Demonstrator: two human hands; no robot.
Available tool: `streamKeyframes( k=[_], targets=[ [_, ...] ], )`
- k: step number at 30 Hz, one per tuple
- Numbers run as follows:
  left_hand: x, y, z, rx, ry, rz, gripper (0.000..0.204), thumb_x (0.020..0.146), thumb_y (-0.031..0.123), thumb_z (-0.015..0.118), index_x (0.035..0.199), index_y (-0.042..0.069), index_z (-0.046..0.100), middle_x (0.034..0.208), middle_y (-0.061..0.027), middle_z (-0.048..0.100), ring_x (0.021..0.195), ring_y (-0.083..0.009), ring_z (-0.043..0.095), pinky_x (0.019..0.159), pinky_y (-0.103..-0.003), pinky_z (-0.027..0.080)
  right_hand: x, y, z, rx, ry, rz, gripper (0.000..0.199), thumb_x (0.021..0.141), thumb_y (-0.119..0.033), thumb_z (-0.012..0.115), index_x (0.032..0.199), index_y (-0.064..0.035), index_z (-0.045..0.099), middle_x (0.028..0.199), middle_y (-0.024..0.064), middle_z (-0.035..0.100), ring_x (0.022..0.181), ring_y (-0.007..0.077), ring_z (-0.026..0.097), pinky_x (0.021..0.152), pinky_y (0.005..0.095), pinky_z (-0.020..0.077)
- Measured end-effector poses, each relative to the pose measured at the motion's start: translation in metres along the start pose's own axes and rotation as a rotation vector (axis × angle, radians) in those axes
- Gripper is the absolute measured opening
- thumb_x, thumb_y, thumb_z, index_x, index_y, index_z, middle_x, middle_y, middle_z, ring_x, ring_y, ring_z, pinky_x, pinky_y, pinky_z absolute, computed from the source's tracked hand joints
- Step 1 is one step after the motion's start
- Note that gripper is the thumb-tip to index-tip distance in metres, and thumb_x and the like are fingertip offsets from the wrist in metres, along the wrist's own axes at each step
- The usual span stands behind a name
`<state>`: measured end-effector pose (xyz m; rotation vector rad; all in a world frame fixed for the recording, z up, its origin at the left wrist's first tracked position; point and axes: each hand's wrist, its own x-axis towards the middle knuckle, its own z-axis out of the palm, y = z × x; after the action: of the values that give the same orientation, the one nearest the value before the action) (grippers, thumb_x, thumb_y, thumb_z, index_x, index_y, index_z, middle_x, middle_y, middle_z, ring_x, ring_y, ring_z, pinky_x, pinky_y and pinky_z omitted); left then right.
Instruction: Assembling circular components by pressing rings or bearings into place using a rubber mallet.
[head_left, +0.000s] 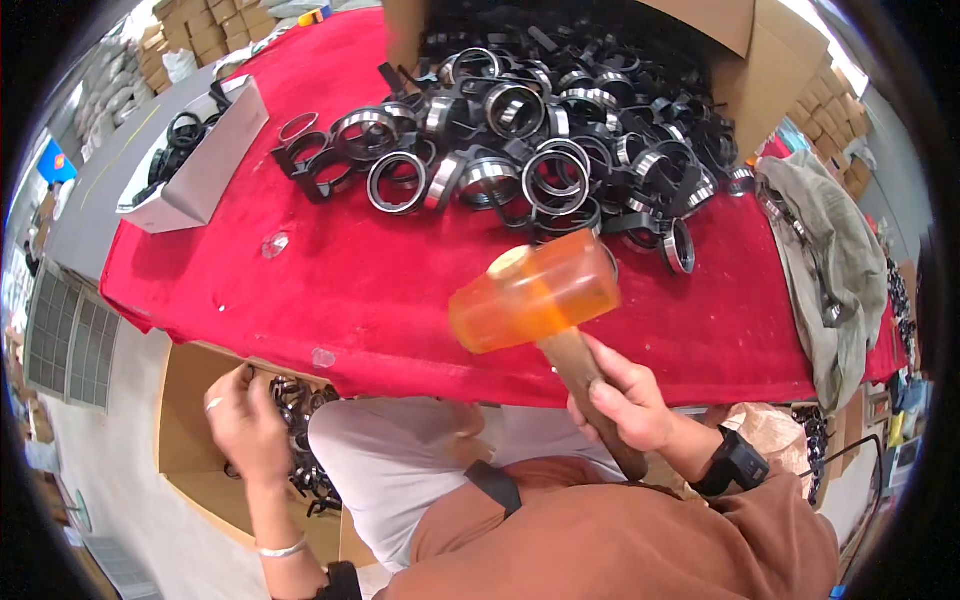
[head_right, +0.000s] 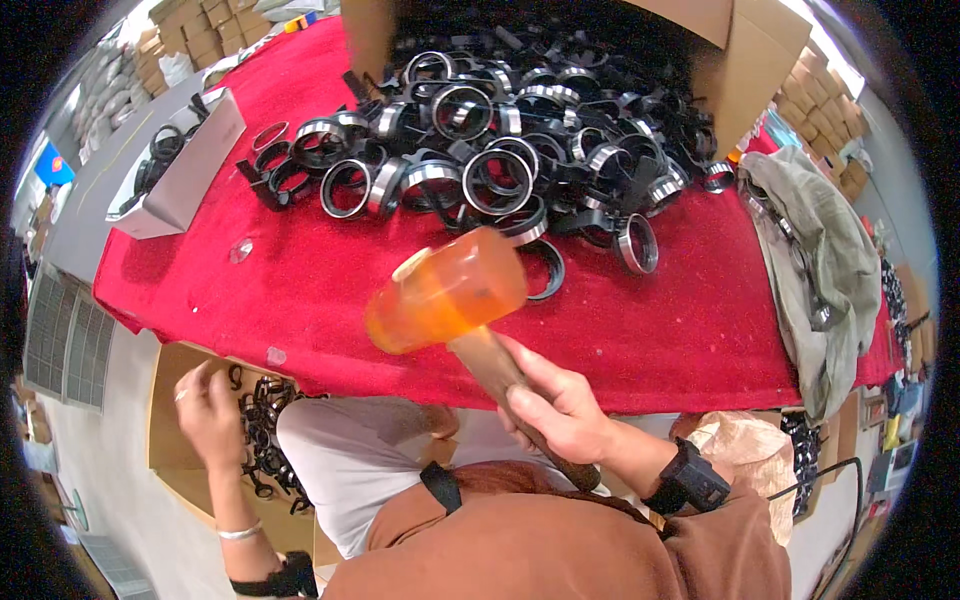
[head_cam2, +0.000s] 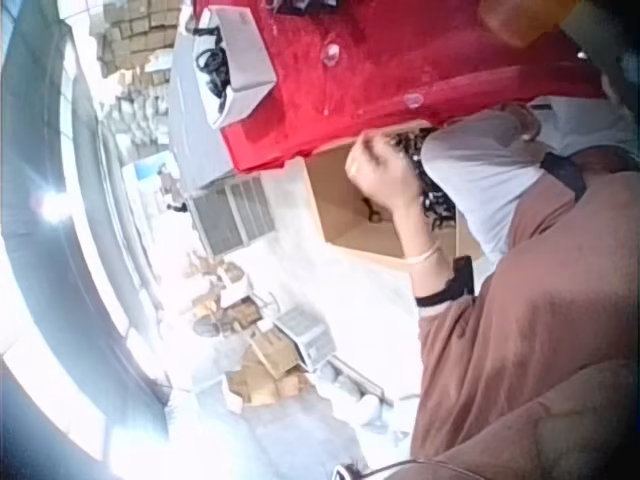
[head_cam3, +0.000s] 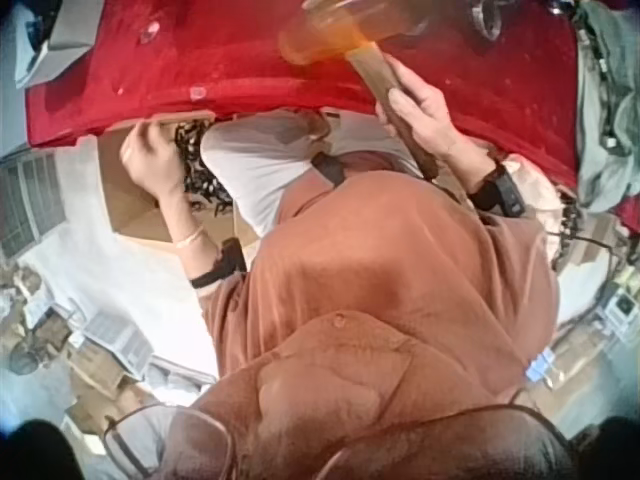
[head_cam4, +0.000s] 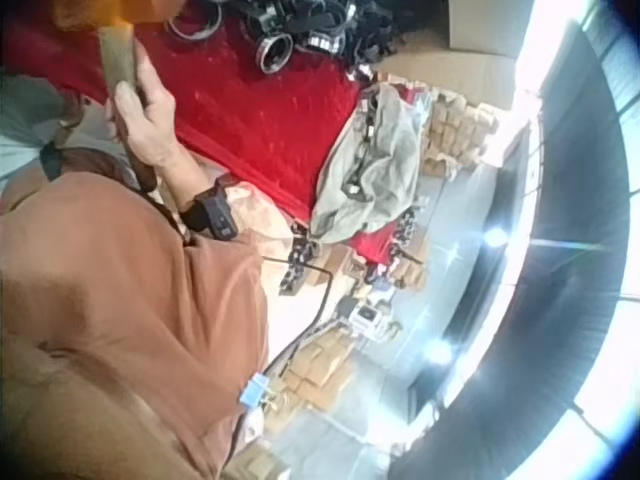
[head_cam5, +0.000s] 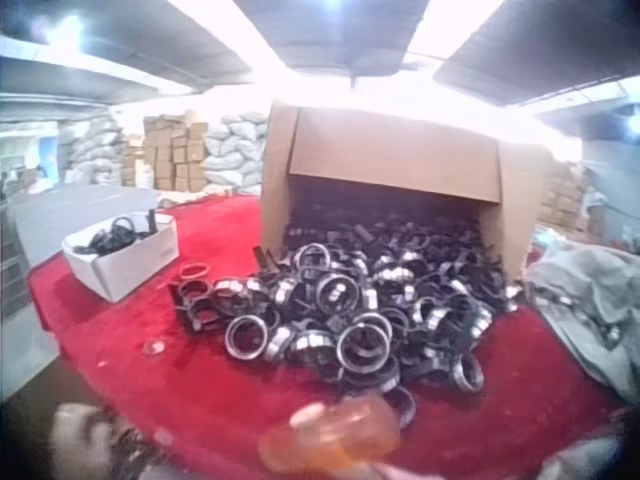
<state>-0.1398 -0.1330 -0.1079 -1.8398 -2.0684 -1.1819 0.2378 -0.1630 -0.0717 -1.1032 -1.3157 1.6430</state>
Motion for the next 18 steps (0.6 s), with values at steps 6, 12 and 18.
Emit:
streamKeyframes(
  k=[6, 12, 18],
  targets=[
    [0.032, 0.164, 0.079, -0.347, -0.110, 0.582, 0.020, 0.071, 0.003, 0.069, 0.089, 0.001, 0.059, 0.084, -0.0142, 0.057, 0.076, -0.0273, 0.058, 0.063, -0.034, 0.048, -0.017, -0.008, -0.044, 0.107, 0.204, -0.411, 0.057, 0.093, -0.023, 0.041, 0.143, -0.0098, 0.015, 0.080, 0.0124, 0.055, 0.057, 0.0157, 0.052, 0.045, 0.0257, 0.0440],
    [0.052, 0.219, 0.105, -0.250, -0.113, 0.693, 0.043, 0.066, 0.001, 0.067, 0.107, 0.008, 0.055, 0.114, -0.0122, 0.049, 0.093, -0.0271, 0.053, 0.074, -0.036, 0.046, -0.029, -0.007, -0.064, 0.244, 0.323, -0.447, 0.052, 0.096, -0.023, 0.037, 0.143, -0.0127, 0.016, 0.073, 0.0143, 0.053, 0.053, 0.0151, 0.050, 0.047, 0.0261, 0.0447],
    [0.060, 0.212, 0.128, 0.211, -0.077, 1.114, 0.018, 0.070, 0.017, 0.057, 0.087, 0.012, 0.062, 0.108, -0.0033, 0.053, 0.107, -0.0218, 0.047, 0.101, -0.058, 0.020, -0.029, -0.001, -0.060, 0.329, 0.325, -0.330, 0.052, 0.096, -0.024, 0.037, 0.143, -0.0160, 0.016, 0.073, 0.0135, 0.052, 0.053, 0.0148, 0.049, 0.049, 0.0274, 0.0453]
  ],
)
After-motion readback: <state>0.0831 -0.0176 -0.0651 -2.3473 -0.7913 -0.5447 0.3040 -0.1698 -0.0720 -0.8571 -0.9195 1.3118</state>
